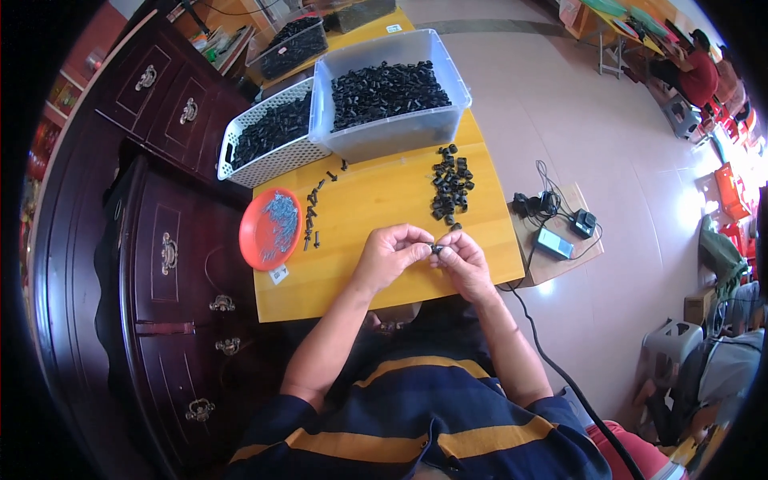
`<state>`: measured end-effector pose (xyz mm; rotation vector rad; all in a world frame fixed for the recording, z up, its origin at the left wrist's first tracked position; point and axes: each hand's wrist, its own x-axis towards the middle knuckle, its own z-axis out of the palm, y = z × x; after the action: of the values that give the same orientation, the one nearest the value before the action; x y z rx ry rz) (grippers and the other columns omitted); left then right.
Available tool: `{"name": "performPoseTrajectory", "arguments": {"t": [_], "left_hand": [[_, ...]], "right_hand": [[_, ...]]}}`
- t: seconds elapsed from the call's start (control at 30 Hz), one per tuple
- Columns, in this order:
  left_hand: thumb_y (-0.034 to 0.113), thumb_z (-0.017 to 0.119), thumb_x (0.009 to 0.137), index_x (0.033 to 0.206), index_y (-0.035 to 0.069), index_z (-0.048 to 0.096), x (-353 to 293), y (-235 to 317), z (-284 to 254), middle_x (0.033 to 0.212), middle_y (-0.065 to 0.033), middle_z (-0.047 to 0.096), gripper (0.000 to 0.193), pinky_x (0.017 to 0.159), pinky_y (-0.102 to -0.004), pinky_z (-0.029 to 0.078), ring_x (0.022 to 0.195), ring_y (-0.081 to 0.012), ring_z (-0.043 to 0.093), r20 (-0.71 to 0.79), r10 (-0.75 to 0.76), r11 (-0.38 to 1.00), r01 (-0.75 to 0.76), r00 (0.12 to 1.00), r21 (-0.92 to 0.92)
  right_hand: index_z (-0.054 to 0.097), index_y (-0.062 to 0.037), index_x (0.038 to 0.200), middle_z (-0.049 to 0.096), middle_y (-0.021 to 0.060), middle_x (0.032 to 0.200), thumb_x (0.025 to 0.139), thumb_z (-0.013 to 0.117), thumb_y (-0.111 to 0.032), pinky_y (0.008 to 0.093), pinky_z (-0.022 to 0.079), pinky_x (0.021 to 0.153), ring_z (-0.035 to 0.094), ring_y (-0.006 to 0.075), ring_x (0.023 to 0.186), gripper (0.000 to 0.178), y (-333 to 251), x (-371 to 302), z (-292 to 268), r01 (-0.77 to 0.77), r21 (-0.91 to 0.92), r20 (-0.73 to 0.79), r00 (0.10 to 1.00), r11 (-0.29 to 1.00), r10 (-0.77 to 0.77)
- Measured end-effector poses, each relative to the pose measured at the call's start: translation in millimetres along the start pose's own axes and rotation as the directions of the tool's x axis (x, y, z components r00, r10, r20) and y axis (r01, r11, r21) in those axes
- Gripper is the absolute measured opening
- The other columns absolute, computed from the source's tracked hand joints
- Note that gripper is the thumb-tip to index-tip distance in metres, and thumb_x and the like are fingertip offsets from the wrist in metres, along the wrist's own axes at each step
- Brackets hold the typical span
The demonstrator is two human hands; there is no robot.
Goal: The person assembles small plastic parts by hand, inserting metal pins into them.
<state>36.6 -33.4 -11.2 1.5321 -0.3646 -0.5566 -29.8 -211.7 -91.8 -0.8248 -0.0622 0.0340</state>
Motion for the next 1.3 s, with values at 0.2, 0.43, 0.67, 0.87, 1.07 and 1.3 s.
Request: {"name": "performPoseTrajectory", "arguments": {"t": [0.2, 0.43, 0.67, 0.87, 1.07, 1.3], "left_hand": [[-0.004, 0.070, 0.091, 0.101, -0.001, 0.069, -3, -12, -5, 0.091, -0.0042, 0.072, 0.011, 0.079, -0.0242, 0.056, 0.084, -0.0098, 0.068, 0.007, -0.019, 0.995, 0.019, 1.000, -0.099], [-0.004, 0.071, 0.090, 0.098, -0.001, 0.068, -2, -15, -14, 0.090, -0.0051, 0.073, 0.009, 0.077, -0.0239, 0.056, 0.081, -0.0098, 0.068, 0.044, -0.013, 0.994, 0.018, 0.999, -0.105], [-0.004, 0.073, 0.087, 0.089, 0.000, 0.071, -6, -24, -18, 0.083, -0.0038, 0.074, 0.005, 0.071, -0.0229, 0.056, 0.076, -0.0082, 0.068, -0.003, 0.057, 0.996, -0.056, 0.998, 0.072], [-0.004, 0.073, 0.088, 0.091, -0.001, 0.072, -9, -24, -17, 0.083, -0.0034, 0.074, 0.005, 0.071, -0.0231, 0.056, 0.076, -0.0080, 0.068, 0.008, 0.120, 0.971, -0.119, 0.993, 0.208], [-0.003, 0.074, 0.088, 0.100, -0.001, 0.072, -6, -18, -21, 0.086, -0.0026, 0.074, 0.013, 0.074, -0.0251, 0.057, 0.078, -0.0084, 0.068, -0.009, 0.113, 0.987, -0.111, 0.994, 0.115], [0.003, 0.078, 0.082, 0.120, 0.004, 0.066, -20, 20, -11, 0.100, -0.0113, 0.070, 0.040, 0.078, -0.0320, 0.058, 0.088, -0.0229, 0.071, 0.069, 0.414, 0.738, -0.379, 0.908, 0.559]], "right_hand": [[0.057, -0.0030, 0.111, 0.069, 0.0048, 0.096, 0.102, 0.061, -0.009, 0.0272, 0.051, 0.087, 0.064, 0.0111, 0.090, 0.012, 4, 0, 0, 0.008, -0.028, -0.001, 1.000, 1.000, -0.008], [0.058, -0.0020, 0.109, 0.069, 0.0073, 0.096, 0.100, 0.064, -0.008, 0.0272, 0.052, 0.085, 0.066, 0.0134, 0.089, 0.012, 6, 1, 1, 0.004, -0.115, -0.002, 1.000, 0.993, -0.004], [0.060, -0.0017, 0.106, 0.070, 0.0055, 0.096, 0.098, 0.066, -0.005, 0.0245, 0.054, 0.082, 0.067, 0.0106, 0.087, 0.010, 14, -1, 7, 0.024, -0.244, -0.050, 0.998, 0.969, -0.037], [0.060, -0.0005, 0.105, 0.070, 0.0036, 0.095, 0.099, 0.065, -0.004, 0.0230, 0.053, 0.081, 0.066, 0.0087, 0.088, 0.009, 20, -5, 15, 0.024, -0.381, -0.093, 0.994, 0.924, -0.064], [0.059, -0.0005, 0.109, 0.070, 0.0040, 0.098, 0.101, 0.063, -0.009, 0.0239, 0.053, 0.083, 0.067, 0.0098, 0.090, 0.011, 7, 5, 23, -0.036, -0.364, -0.053, 0.998, 0.931, 0.018], [0.061, -0.0029, 0.114, 0.069, 0.0035, 0.101, 0.103, 0.061, -0.015, 0.0270, 0.051, 0.090, 0.065, 0.0112, 0.096, 0.016, 7, -3, 25, -0.107, -0.106, -0.101, 0.990, 0.989, 0.096]]}}
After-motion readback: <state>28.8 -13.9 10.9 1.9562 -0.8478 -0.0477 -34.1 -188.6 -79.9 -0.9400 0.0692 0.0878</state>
